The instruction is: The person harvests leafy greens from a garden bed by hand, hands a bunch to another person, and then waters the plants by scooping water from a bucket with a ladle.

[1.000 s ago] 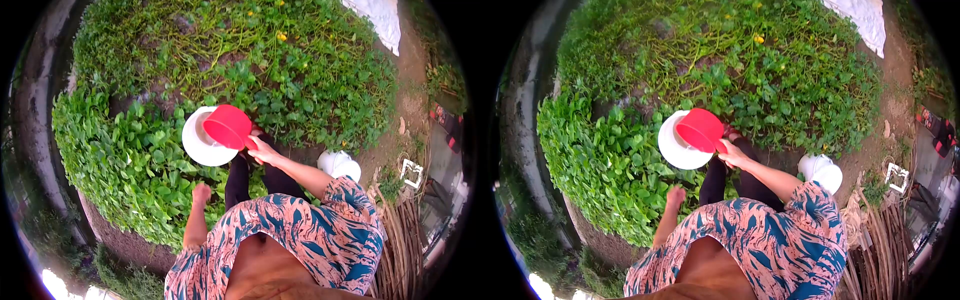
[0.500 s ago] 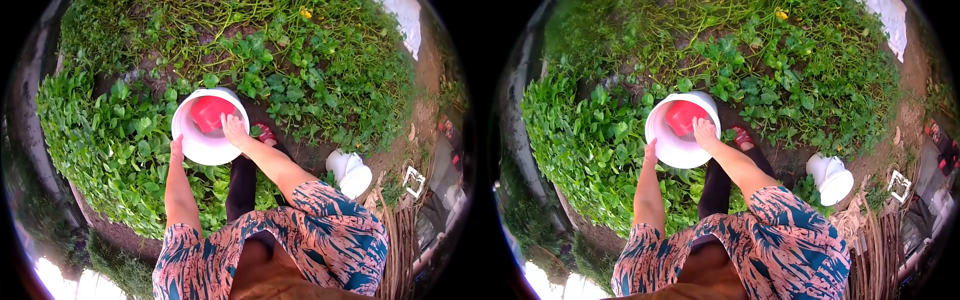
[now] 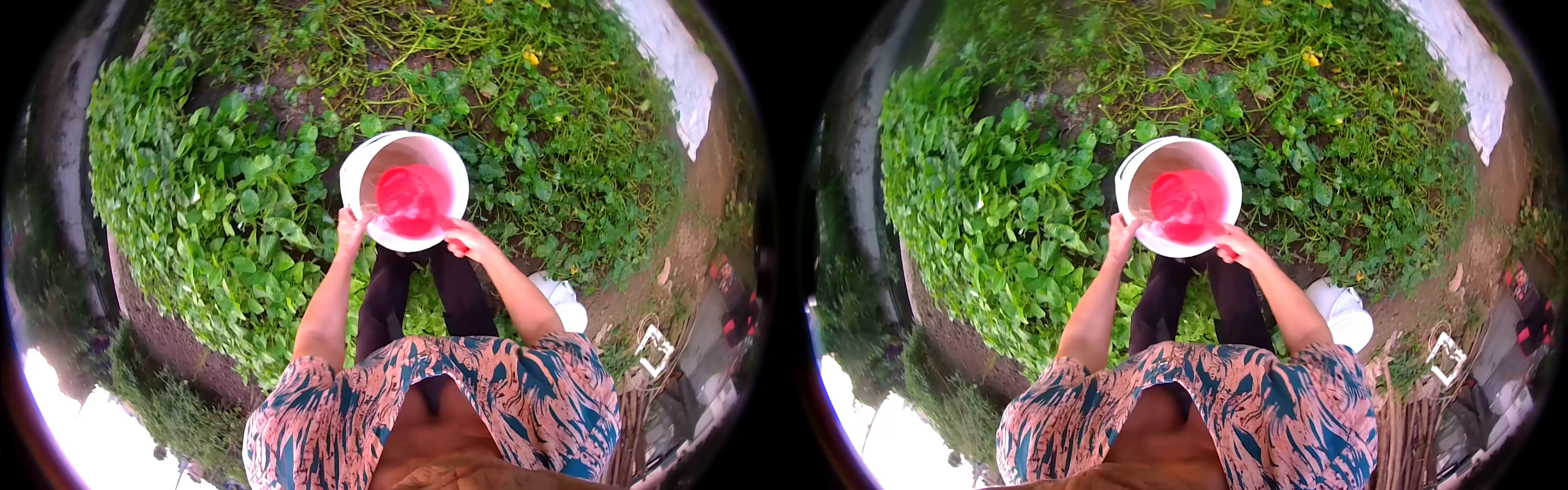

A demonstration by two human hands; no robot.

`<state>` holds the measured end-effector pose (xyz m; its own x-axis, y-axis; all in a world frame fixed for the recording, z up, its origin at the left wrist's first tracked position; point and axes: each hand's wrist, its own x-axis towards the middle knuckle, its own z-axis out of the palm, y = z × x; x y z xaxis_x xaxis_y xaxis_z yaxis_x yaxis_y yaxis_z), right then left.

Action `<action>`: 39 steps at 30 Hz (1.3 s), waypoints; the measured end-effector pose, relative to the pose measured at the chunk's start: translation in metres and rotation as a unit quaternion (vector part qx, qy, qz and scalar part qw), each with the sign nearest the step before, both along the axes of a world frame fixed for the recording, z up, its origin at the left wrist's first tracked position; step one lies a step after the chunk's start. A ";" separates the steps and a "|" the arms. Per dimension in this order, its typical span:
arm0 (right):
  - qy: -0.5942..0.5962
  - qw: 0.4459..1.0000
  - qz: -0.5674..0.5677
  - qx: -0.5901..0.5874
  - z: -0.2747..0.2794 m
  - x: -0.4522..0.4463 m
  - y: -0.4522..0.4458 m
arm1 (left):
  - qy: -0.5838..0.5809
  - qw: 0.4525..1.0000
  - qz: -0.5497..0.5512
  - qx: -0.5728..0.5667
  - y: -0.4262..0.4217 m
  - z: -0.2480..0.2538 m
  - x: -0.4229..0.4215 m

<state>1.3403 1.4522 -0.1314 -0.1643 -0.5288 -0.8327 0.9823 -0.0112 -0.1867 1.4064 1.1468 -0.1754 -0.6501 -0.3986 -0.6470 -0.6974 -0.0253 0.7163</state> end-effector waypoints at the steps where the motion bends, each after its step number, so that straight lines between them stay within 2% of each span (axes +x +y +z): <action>1: -0.013 1.000 -0.001 0.004 0.023 0.003 0.020 | -0.026 0.999 0.002 -0.022 0.011 0.012 -0.006; 5: -0.009 0.998 -0.055 0.001 0.105 0.019 0.096 | -0.033 0.994 -0.002 -0.109 0.034 -0.032 0.015; 7: 0.014 0.997 -0.055 0.045 0.149 0.026 0.132 | -0.031 0.997 0.033 -0.059 0.040 0.009 -0.002; 8: 0.010 0.996 -0.066 0.058 0.164 0.032 0.152 | -0.039 0.995 0.026 -0.083 0.036 0.012 -0.001; 11: 0.030 0.990 -0.080 0.111 0.196 0.048 0.206 | -0.035 0.998 0.057 -0.020 0.021 0.007 0.021; 13: 0.043 0.985 -0.070 0.149 0.214 0.042 0.216 | -0.018 0.993 0.112 0.031 0.014 0.041 0.030; 15: 0.067 0.984 -0.046 0.161 0.201 0.033 0.224 | -0.027 0.989 0.139 0.043 0.009 0.094 0.029; 17: 0.081 0.975 -0.002 0.205 0.187 0.014 0.216 | -0.013 0.987 0.150 0.056 -0.003 0.129 0.039; 19: 0.107 0.976 0.062 0.180 0.175 -0.014 0.214 | -0.026 0.984 0.168 0.044 -0.016 0.156 0.051; 21: 0.110 0.980 0.021 0.165 0.168 -0.034 0.230 | -0.050 0.987 0.156 -0.005 -0.024 0.186 0.061; 22: 0.112 0.974 -0.064 0.187 0.163 -0.025 0.245 | -0.062 0.986 0.151 -0.018 -0.026 0.204 0.066; 23: 0.116 0.960 -0.150 0.206 0.150 -0.015 0.267 | -0.069 0.986 0.146 -0.032 -0.028 0.218 0.068; 25: 0.160 0.893 -0.139 0.398 0.111 0.036 0.324 | -0.087 0.986 0.132 -0.051 -0.022 0.251 0.065; 26: 0.118 0.828 -0.042 0.546 0.095 0.064 0.351 | -0.088 0.986 0.128 -0.062 -0.022 0.258 0.062; 27: 0.074 0.734 0.054 0.673 0.088 0.085 0.365 | -0.084 0.986 0.126 -0.073 -0.022 0.264 0.057; 29: 0.051 0.822 -0.112 0.557 0.121 0.110 0.363 | -0.095 0.986 0.088 -0.100 -0.018 0.273 0.046; 31: 0.149 0.896 -0.143 0.394 0.175 0.110 0.320 | -0.099 0.987 0.054 -0.116 -0.015 0.283 0.038; 33: 0.188 0.934 -0.080 0.292 0.223 0.087 0.259 | -0.100 0.989 0.025 -0.107 -0.020 0.290 0.036; 35: 0.249 0.952 0.033 0.177 0.264 0.060 0.198 | -0.077 0.993 0.015 -0.093 -0.020 0.299 0.043; 37: 0.427 0.879 0.160 0.141 0.280 0.042 0.145 | -0.061 0.997 0.009 -0.042 -0.012 0.318 0.037; 39: 0.616 0.746 0.222 0.121 0.266 0.039 0.103 | -0.064 0.998 -0.003 -0.014 -0.009 0.323 0.034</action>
